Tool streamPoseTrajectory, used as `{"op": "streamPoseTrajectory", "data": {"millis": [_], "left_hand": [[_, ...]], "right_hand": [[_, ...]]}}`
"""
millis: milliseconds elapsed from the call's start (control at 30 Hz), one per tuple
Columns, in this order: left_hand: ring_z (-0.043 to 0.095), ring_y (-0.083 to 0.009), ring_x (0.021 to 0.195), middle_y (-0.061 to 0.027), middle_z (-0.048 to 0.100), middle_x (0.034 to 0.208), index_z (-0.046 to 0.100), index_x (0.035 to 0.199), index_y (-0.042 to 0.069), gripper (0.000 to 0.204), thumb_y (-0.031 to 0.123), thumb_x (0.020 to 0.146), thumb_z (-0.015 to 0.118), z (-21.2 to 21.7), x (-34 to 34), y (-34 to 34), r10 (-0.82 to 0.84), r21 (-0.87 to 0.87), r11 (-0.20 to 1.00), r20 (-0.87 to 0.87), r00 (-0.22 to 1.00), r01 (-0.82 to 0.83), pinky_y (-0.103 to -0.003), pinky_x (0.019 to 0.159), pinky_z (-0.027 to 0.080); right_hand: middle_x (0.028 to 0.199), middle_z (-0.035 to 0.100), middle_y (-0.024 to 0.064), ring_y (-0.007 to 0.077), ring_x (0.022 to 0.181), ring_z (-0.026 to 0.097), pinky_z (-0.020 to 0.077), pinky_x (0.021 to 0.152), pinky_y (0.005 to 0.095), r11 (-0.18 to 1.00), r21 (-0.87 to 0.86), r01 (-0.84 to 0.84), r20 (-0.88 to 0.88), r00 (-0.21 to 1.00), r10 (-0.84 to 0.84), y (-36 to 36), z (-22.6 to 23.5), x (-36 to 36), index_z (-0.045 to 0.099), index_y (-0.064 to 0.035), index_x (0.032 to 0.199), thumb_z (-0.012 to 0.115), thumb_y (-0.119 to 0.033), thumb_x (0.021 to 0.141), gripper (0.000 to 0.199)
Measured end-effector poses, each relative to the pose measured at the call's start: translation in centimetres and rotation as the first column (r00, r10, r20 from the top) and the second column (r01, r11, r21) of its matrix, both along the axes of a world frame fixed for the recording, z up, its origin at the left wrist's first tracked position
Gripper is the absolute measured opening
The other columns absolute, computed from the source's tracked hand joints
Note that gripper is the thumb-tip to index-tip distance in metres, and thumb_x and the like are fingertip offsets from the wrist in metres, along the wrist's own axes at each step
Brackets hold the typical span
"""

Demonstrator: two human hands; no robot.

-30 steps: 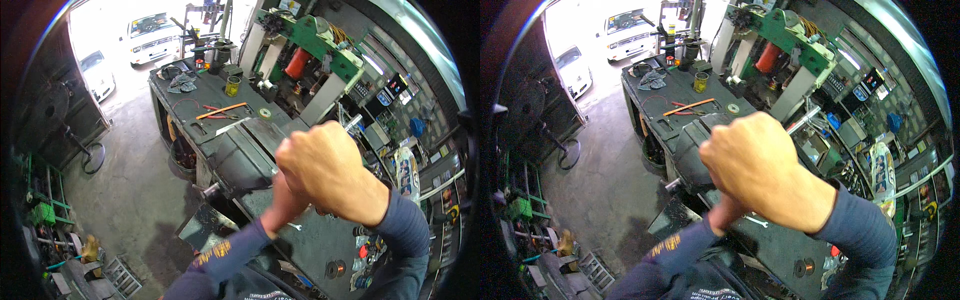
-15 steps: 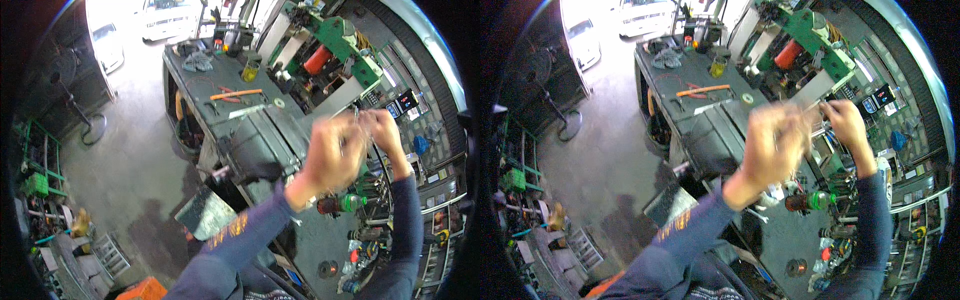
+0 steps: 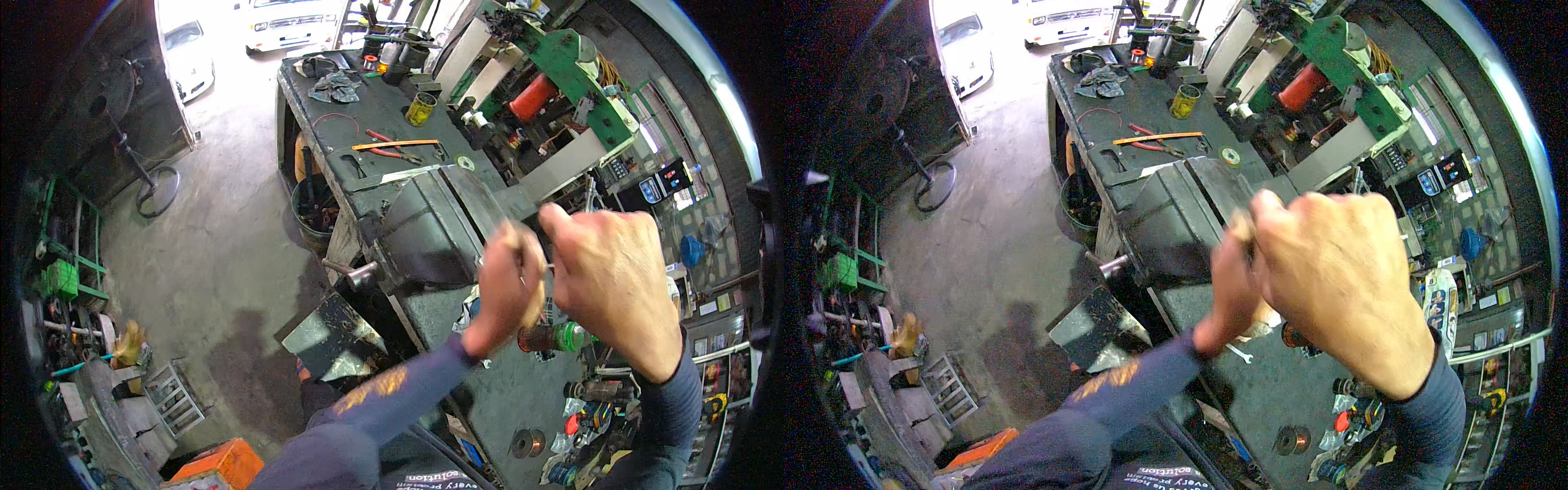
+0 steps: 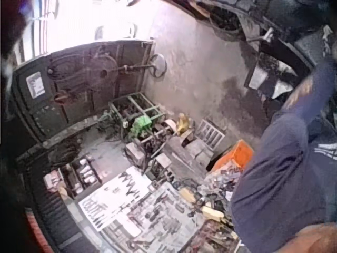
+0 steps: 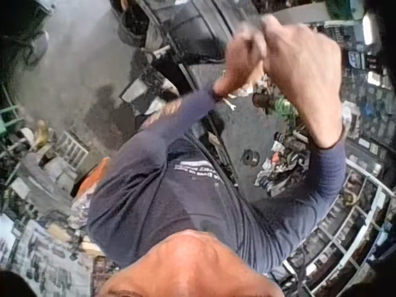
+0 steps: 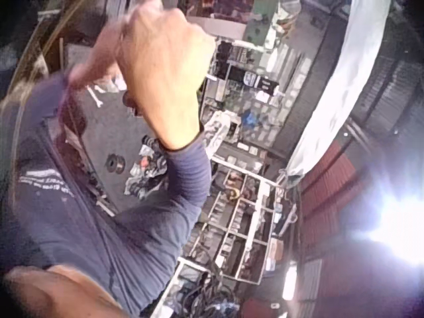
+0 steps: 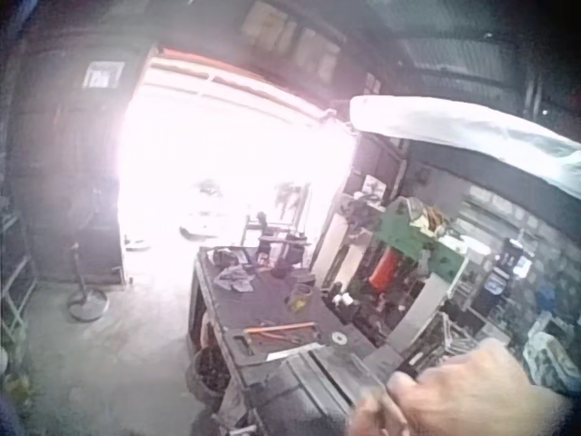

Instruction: The person assembles a metal rod with a T-shaped handle using a vise and wrench. They tighten the components, remove the assembly, and inspect the finished part.

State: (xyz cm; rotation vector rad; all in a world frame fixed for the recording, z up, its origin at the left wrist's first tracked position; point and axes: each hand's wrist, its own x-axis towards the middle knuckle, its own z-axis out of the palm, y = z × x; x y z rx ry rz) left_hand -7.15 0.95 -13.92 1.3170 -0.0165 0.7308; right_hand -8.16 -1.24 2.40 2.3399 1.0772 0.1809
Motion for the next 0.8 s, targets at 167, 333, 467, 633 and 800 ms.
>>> {"op": "streamPoseTrajectory", "data": {"millis": [167, 333, 467, 633, 800], "left_hand": [[0.064, -0.0263, 0.103, -0.0175, 0.07, 0.101, 0.074, 0.095, 0.011, 0.023, 0.031, 0.089, 0.065, 4.5, -0.9, -5.7, -0.015, 0.533, 0.842, 0.192, 0.981, -0.091, -0.044, 0.091, 0.046], [0.062, -0.0274, 0.117, -0.0181, 0.071, 0.113, 0.074, 0.102, 0.015, 0.023, 0.028, 0.087, 0.063, 6.4, 1.8, -6.8, -0.437, 0.782, 0.554, -0.021, 0.899, 0.287, -0.048, 0.104, 0.043], [0.066, -0.0336, 0.066, -0.0124, 0.061, 0.061, 0.068, 0.074, 0.011, 0.015, 0.023, 0.081, 0.072, 3.4, -1.4, -3.0, -0.359, 0.36, 0.912, 0.472, 0.805, 0.196, -0.045, 0.071, 0.046], [0.056, -0.0215, 0.049, -0.0103, 0.055, 0.057, 0.058, 0.07, 0.005, 0.039, 0.032, 0.095, 0.072, 5.5, 11.3, 2.0, -0.36, -0.464, 0.751, 0.31, 0.88, 0.47, -0.038, 0.05, 0.044], [0.053, -0.0228, 0.049, -0.0042, 0.054, 0.06, 0.075, 0.087, 0.006, 0.036, 0.039, 0.099, 0.067, 6.4, 15.7, -6.0, -0.818, 0.122, 0.573, 0.03, 0.574, 0.81, -0.042, 0.05, 0.051]], "right_hand": [[0.066, 0.064, 0.0186, 0.0401, 0.067, 0.067, 0.0509, 0.059, 0.0507, 0.996, -0.003, -0.084, 0.068, 0.994, 0.084, 1.7, -0.4, 0.3, 0.065, -0.005, 0.091, 0.062, -0.004, 0.08, 0.011], [0.089, 0.073, 0.0196, 0.0393, 0.087, 0.071, 0.0559, 0.079, 0.0469, 0.964, 0.26, -0.052, 0.04, 0.998, 0.043, 2.0, -0.3, 8.6, 0.075, -0.0063, 0.099, 0.062, -0.009, 0.087, 0.018], [0.095, 0.076, 0.0159, 0.0232, 0.09, 0.071, 0.0527, 0.086, 0.036, 0.855, 0.431, 0.289, -0.253, 0.948, -0.193, -7.8, -0.9, 17.1, 0.074, 0.0031, 0.102, 0.061, -0.015, 0.095, 0.024], [0.109, 0.073, 0.0202, 0.0298, 0.099, 0.07, 0.0521, 0.094, 0.0363, 0.648, 0.753, 0.114, -0.006, 0.986, -0.167, -17.1, -4.8, 8.4, 0.069, 0.0044, 0.116, 0.054, -0.006, 0.103, 0.022], [0.072, 0.062, 0.0091, 0.0258, 0.061, 0.06, 0.0488, 0.059, 0.0372, 0.875, 0.41, -0.259, 0.317, 0.94, 0.129, -5.9, -4.8, -3.9, 0.072, -0.0046, 0.127, 0.069, 0.0, 0.083, 0.044]]}}
